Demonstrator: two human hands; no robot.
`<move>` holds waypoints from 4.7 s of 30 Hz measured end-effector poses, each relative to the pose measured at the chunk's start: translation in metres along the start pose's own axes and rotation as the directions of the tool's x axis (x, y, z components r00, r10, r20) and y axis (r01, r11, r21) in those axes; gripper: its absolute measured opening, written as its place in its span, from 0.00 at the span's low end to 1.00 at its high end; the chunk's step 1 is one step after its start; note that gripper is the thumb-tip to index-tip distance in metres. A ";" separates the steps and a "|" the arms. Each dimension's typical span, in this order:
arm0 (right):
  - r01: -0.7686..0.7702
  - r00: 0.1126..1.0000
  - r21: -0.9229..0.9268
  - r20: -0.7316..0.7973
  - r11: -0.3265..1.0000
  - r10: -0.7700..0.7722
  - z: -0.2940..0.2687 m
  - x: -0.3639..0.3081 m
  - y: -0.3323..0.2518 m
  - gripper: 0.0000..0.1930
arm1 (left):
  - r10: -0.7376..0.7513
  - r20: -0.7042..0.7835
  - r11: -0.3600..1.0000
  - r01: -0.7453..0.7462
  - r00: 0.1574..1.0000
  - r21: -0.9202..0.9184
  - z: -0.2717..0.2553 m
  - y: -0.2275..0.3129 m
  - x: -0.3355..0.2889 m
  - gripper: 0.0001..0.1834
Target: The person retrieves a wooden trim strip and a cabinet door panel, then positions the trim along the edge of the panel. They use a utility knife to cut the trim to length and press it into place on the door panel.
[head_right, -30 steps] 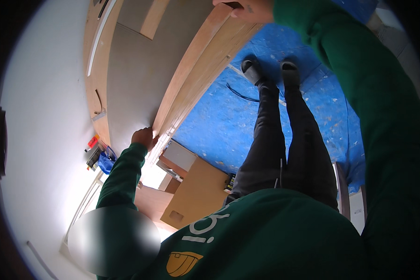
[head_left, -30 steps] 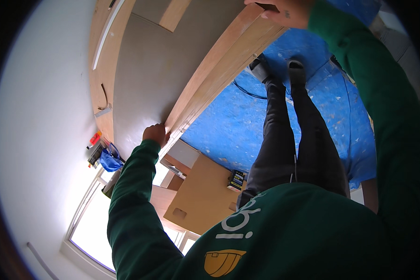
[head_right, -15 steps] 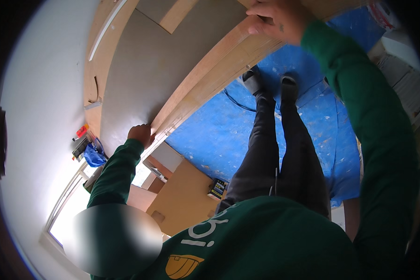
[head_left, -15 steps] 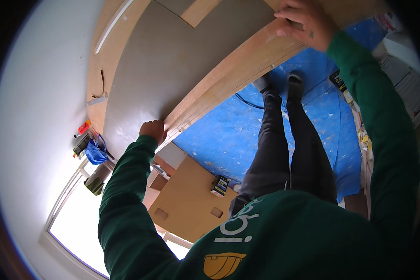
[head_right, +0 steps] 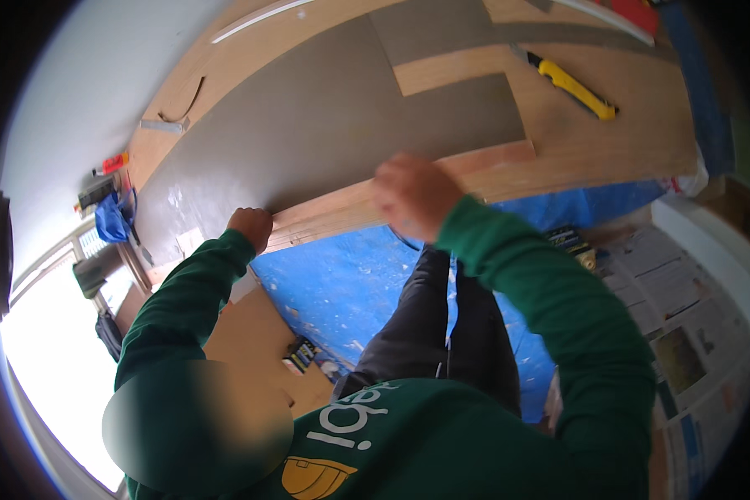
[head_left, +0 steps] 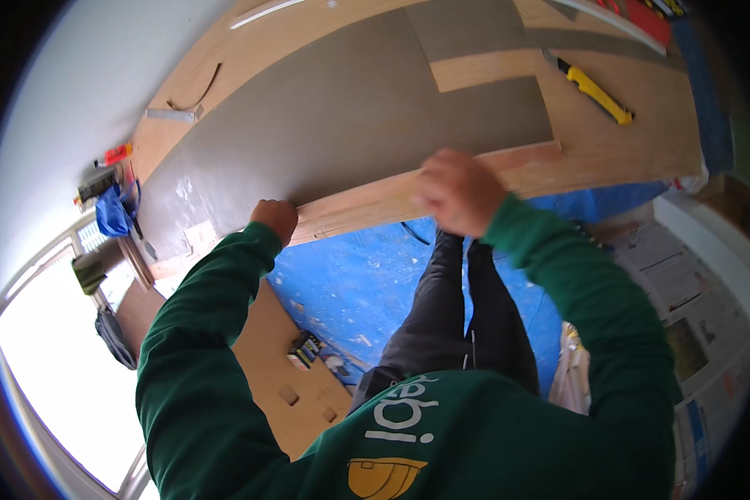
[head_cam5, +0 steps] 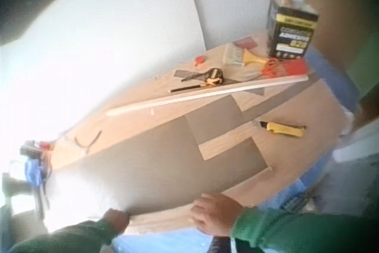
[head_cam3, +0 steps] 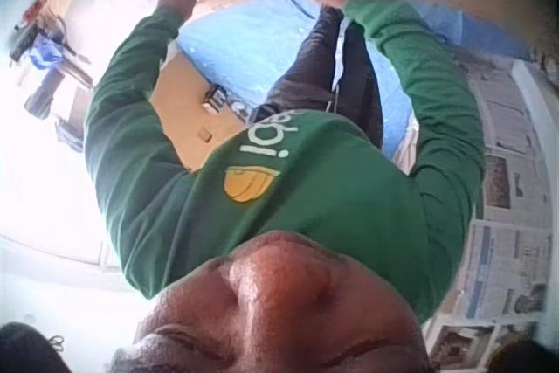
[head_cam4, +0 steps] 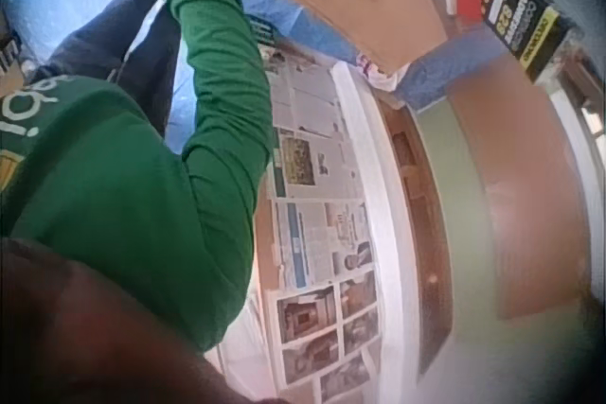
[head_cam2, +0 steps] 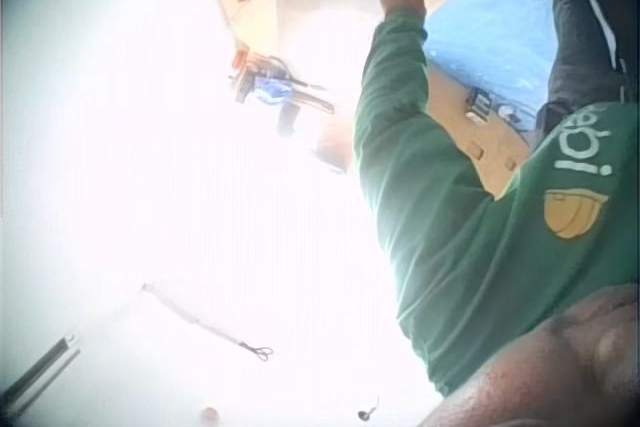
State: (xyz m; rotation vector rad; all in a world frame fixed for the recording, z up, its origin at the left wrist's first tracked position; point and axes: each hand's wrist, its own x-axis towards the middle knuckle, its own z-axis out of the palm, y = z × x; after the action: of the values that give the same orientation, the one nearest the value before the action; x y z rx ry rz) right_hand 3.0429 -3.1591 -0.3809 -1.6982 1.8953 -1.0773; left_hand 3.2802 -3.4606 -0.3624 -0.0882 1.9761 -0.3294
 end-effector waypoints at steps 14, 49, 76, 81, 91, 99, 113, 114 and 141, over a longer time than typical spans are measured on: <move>0.579 0.741 0.013 0.409 0.815 -0.533 0.094 0.074 -0.013 0.08 | -0.034 0.002 0.995 0.034 0.999 -0.095 0.023 0.006 0.007 0.07; 0.503 0.680 0.315 0.432 0.805 -0.593 0.084 0.084 -0.006 0.07 | -0.511 0.583 -0.308 0.498 0.632 -0.810 -0.041 0.097 -0.016 0.93; 0.146 0.834 -0.286 0.550 0.947 0.037 -0.105 -0.014 0.059 0.25 | -0.450 0.650 -0.328 0.563 0.613 -0.758 -0.055 0.086 -0.020 0.95; 0.069 0.832 -0.334 0.539 0.940 0.130 -0.135 -0.057 0.079 0.24 | -0.481 0.626 -0.318 0.543 0.614 -0.777 -0.053 0.090 -0.020 0.94; 0.122 0.881 -0.338 0.470 0.933 0.055 -0.150 -0.068 0.090 0.16 | -0.650 0.585 -0.456 0.367 0.486 -0.811 -0.069 0.130 -0.045 0.84; -0.294 0.855 0.095 0.470 0.951 0.218 -0.217 -0.071 -0.023 0.24 | -0.663 0.496 -0.748 -0.533 0.561 -0.395 -0.134 0.269 -0.083 0.30; -0.300 0.907 0.844 0.397 0.444 -0.142 -0.261 0.007 -0.191 0.29 | -0.722 0.351 -0.546 -0.803 0.595 0.239 -0.272 0.240 -0.257 0.17; -0.279 0.913 0.852 0.379 0.443 -0.152 -0.265 0.008 -0.196 0.30 | -0.718 0.396 -0.522 -0.819 0.573 0.240 -0.274 0.234 -0.262 0.18; -0.511 0.829 0.657 0.547 0.554 0.116 -0.315 -0.029 -0.100 0.15 | -0.761 0.538 -0.283 -0.932 0.362 0.226 -0.285 0.184 -0.317 0.17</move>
State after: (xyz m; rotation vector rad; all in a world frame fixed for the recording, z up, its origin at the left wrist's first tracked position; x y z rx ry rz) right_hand 2.8899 -3.0379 -0.1122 -0.8993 1.0824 -1.0177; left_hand 3.1709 -3.1631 -0.0226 1.0828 -0.4075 -1.3186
